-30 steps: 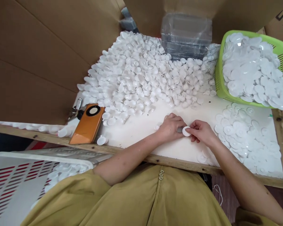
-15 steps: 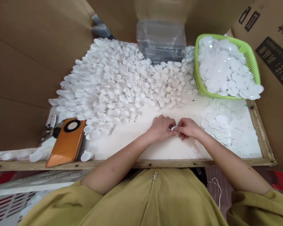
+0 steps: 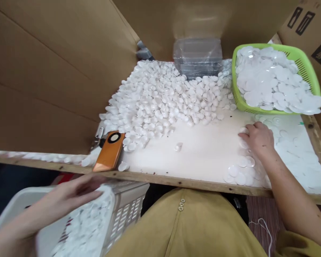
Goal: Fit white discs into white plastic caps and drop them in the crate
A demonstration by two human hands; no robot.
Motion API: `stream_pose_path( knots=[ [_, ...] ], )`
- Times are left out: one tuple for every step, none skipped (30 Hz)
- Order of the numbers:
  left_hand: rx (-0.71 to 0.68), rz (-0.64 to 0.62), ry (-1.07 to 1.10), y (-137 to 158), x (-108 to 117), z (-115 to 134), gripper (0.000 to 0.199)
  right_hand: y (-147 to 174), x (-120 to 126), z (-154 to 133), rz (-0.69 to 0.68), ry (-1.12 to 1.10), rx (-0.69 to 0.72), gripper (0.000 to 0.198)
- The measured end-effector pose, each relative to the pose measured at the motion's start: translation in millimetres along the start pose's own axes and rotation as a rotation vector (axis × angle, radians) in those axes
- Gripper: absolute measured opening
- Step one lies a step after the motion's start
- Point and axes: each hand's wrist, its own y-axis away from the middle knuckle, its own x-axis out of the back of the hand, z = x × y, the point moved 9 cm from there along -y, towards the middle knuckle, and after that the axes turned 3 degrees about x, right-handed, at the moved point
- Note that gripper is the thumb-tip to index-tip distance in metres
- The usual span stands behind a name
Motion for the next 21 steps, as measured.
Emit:
stream_pose_path(
  knots=[
    [0.139,-0.033,-0.109,14,6,-44,0.03,1,-3,-1,-0.013,0.037,0.021,0.029],
    [0.259,-0.032,-0.224,27,12,-79,0.027,2,-5,-2,-0.024,0.062,0.026,0.028],
    [0.338,-0.032,-0.306,36,16,-102,0.027,3,-6,-3,-0.029,0.082,0.018,0.029],
    [0.389,-0.001,-0.362,41,18,-112,0.029,4,-6,-4,-0.033,0.097,0.006,0.03],
    [0.398,0.049,-0.38,41,19,-108,0.032,5,-6,-5,-0.032,0.105,-0.002,0.03],
    [0.365,0.118,-0.36,35,18,-92,0.035,5,-5,-7,-0.024,0.107,-0.002,0.029],
    [0.299,0.198,-0.31,26,16,-66,0.039,4,-3,-9,-0.008,0.106,0.004,0.028],
    [0.197,0.294,-0.241,14,13,-31,0.041,3,-1,-11,0.006,0.1,0.014,0.027],
    [0.068,0.375,-0.161,1,9,8,0.04,1,0,-14,0.013,0.083,0.024,0.025],
    [-0.068,0.407,-0.074,-14,0,47,0.037,0,1,-17,0.016,0.053,0.032,0.021],
    [-0.194,0.388,0.005,-31,-13,83,0.033,-1,3,-22,0.023,0.008,0.044,0.018],
    [-0.287,0.352,0.059,-48,-27,113,0.032,-1,5,-29,0.04,-0.054,0.062,0.015],
    [-0.359,0.307,0.084,-64,-41,139,0.035,-1,8,-38,0.066,-0.133,0.087,0.014],
    [-0.411,0.268,0.074,-79,-54,159,0.038,1,12,-49,0.096,-0.225,0.115,0.014],
    [-0.449,0.24,0.049,-93,-65,175,0.037,4,15,-61,0.118,-0.32,0.14,0.016],
    [-0.474,0.215,0.024,-104,-74,186,0.034,7,16,-73,0.116,-0.412,0.156,0.019],
    [-0.491,0.191,0.008,-113,-82,194,0.03,11,14,-85,0.086,-0.5,0.163,0.021],
    [-0.506,0.166,0.008,-120,-88,201,0.026,14,11,-97,0.035,-0.58,0.161,0.022],
    [-0.521,0.137,0.02,-124,-93,207,0.024,18,8,-108,-0.031,-0.656,0.154,0.023],
    [-0.539,0.108,0.037,-126,-98,212,0.024,21,3,-118,-0.103,-0.74,0.141,0.024],
    [-0.558,0.087,0.049,-126,-101,217,0.026,25,-1,-127,-0.177,-0.838,0.123,0.026]
  ],
)
